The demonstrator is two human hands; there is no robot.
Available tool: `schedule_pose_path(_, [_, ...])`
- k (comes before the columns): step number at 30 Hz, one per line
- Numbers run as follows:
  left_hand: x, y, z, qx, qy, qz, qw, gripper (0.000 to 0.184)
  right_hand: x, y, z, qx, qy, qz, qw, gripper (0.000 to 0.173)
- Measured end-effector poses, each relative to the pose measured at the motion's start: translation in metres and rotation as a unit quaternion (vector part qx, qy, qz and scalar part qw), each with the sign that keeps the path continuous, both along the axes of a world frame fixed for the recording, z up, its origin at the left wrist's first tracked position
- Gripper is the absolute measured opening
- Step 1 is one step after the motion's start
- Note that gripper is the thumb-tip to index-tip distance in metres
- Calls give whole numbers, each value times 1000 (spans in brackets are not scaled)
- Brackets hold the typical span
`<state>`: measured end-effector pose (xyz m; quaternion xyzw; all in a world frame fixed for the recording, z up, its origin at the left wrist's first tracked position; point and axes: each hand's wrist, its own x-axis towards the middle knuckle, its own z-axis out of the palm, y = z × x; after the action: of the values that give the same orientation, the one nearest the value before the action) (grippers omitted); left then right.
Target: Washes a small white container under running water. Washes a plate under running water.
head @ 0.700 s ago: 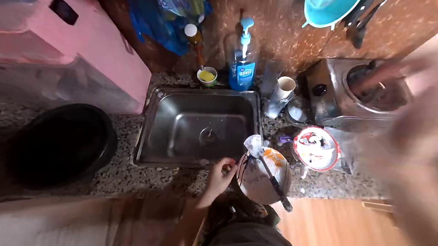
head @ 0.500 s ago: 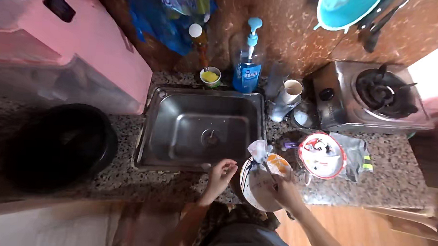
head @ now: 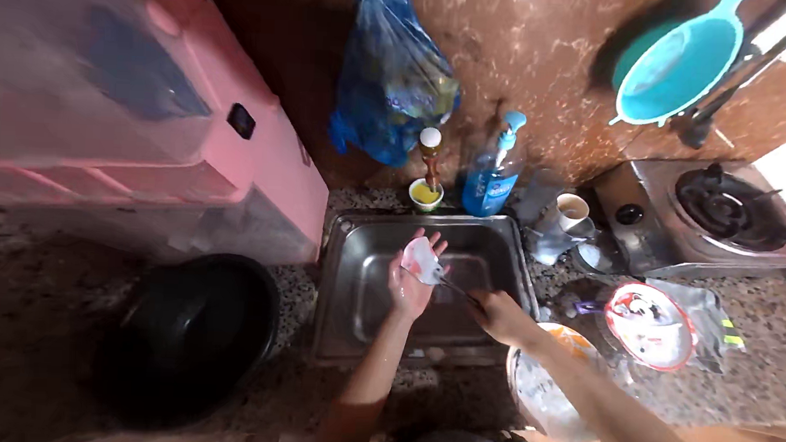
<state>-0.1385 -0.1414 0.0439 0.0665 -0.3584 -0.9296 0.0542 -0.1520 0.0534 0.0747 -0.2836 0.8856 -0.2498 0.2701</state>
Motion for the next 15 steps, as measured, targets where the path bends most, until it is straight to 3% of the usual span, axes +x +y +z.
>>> schedule_pose_path(2, [-14,-16,-5,-77,-15,77,994,47,-31,-29,5,-15,13,17,1000,42])
schedule_pose_path(5, [-40,-32,-29,-194,-34,165,967,34,-92,-68,39,-76,100,-118,985,68])
schedule_pose_path(7, [-59,-39,-52,-288,-8,148,946,32,-144,-96,72,-97,146,-200,964,79])
schedule_pose_path(8, [-68,-39,-60,-331,2,132,934,32,-167,-111,85,-85,147,-212,962,79])
schedule_pose_path(10, [-86,-36,-71,-387,4,95,917,34,-200,-137,100,-30,162,-190,968,63])
schedule_pose_path(13, [-107,-27,-85,-364,-31,71,928,27,-212,-153,124,83,162,-111,977,40])
schedule_pose_path(15, [-117,-21,-89,-333,-54,51,940,35,-222,-149,133,129,159,-34,978,41])
